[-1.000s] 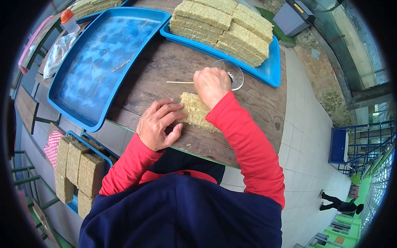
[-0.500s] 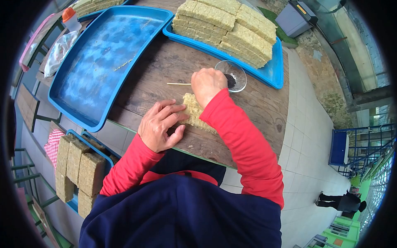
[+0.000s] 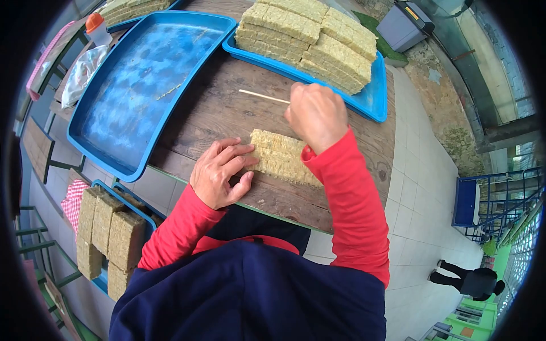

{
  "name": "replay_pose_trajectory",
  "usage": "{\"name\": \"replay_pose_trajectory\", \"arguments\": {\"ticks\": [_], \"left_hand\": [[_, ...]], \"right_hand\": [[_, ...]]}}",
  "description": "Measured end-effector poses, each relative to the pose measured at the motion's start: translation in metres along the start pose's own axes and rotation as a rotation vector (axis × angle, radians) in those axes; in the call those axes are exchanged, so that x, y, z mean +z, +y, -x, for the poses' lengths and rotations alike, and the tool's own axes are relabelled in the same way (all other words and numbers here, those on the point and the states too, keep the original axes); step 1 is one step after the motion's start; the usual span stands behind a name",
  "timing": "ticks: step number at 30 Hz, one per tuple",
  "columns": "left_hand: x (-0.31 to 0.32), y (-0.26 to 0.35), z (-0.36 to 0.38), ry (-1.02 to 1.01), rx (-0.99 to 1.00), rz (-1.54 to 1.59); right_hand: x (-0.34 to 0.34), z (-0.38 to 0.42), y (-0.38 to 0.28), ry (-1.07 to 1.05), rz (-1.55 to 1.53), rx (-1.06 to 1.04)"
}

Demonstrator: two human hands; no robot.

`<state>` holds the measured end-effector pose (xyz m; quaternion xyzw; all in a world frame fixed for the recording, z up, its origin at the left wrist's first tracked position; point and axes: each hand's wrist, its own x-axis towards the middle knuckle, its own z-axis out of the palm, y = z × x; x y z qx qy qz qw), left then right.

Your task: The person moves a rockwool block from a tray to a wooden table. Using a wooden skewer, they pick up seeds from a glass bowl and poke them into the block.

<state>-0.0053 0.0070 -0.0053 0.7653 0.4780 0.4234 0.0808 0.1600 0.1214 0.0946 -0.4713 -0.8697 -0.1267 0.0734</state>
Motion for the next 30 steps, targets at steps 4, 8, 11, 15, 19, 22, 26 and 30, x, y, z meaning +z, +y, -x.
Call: {"name": "replay_pose_trajectory", "arguments": {"ticks": [4,8,11,15,19,22,26,30], "left_hand": [[0.000,0.000,-0.001,0.007,0.004,-0.013],[0.001,0.000,0.000,0.007,0.001,-0.028],[0.001,0.000,0.000,0.000,0.001,-0.017],[0.000,0.002,-0.002,0.022,0.001,-0.022],[0.000,0.002,-0.003,0.055,-0.017,-0.040],[0.003,0.000,-0.003,0.058,-0.029,-0.055],[0.005,-0.002,-0.001,0.043,-0.026,-0.078],[0.006,-0.001,-0.002,0.064,-0.038,-0.071]], "right_hand": [[0.001,0.010,0.034,0.013,0.011,0.078],[0.012,0.026,0.046,0.005,-0.028,0.151],[0.008,0.037,0.042,0.028,-0.092,0.202],[-0.001,0.046,0.028,0.043,-0.307,0.189],[-0.004,0.052,0.005,-0.147,-0.694,0.043],[0.008,0.054,-0.007,-0.201,-0.790,-0.043],[0.019,0.051,-0.013,-0.235,-0.761,-0.081],[0.018,0.050,-0.017,-0.284,-0.766,-0.056]]}}
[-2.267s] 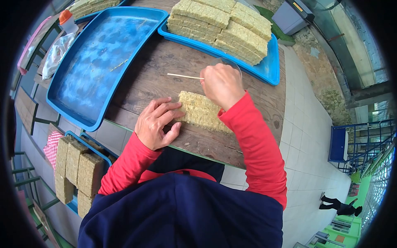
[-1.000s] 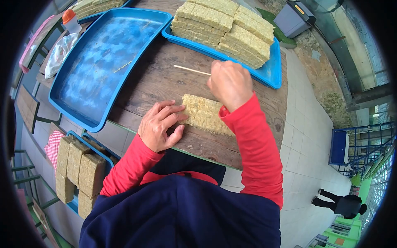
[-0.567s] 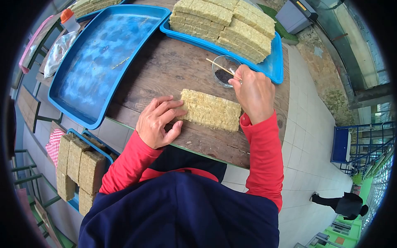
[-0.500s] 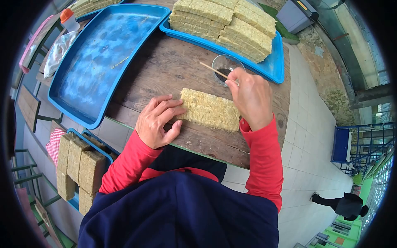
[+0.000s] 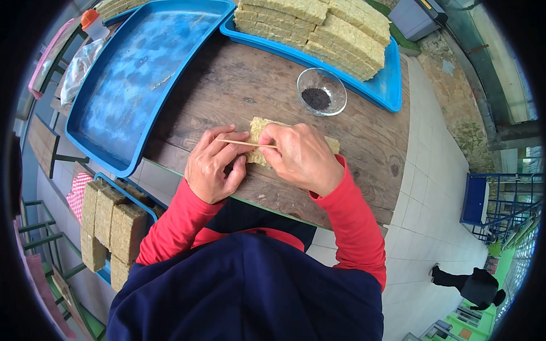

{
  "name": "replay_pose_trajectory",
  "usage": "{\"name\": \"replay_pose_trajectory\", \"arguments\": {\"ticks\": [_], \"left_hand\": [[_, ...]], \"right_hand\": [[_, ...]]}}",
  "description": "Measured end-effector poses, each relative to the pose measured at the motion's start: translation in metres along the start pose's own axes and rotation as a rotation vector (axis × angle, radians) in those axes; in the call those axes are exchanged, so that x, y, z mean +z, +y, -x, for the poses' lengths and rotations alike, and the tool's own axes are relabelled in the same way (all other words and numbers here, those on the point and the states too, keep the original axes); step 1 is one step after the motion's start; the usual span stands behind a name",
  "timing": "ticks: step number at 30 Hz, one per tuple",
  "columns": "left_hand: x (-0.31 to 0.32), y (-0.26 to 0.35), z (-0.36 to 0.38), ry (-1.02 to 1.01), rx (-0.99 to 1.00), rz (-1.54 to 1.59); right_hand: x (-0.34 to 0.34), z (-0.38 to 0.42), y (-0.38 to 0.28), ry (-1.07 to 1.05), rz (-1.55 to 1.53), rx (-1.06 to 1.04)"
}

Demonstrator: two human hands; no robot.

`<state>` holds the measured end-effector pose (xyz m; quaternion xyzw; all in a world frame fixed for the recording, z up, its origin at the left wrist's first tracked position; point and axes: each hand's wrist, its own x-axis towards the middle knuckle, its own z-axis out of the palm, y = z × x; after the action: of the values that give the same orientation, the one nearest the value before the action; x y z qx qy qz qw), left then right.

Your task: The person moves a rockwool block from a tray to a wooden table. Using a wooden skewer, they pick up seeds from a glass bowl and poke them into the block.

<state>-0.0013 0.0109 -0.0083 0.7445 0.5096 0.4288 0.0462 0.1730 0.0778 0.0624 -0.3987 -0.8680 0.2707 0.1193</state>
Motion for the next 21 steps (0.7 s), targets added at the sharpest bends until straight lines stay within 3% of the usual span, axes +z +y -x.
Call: {"name": "replay_pose_trajectory", "arguments": {"ticks": [7,21], "left_hand": [[-0.001,0.000,0.000,-0.014,0.000,0.005],[-0.001,0.002,-0.002,-0.013,-0.024,0.025]], "right_hand": [[0.012,0.002,0.005,0.044,0.035,-0.075],[0.008,0.003,0.015,0.072,-0.111,0.023]]}}
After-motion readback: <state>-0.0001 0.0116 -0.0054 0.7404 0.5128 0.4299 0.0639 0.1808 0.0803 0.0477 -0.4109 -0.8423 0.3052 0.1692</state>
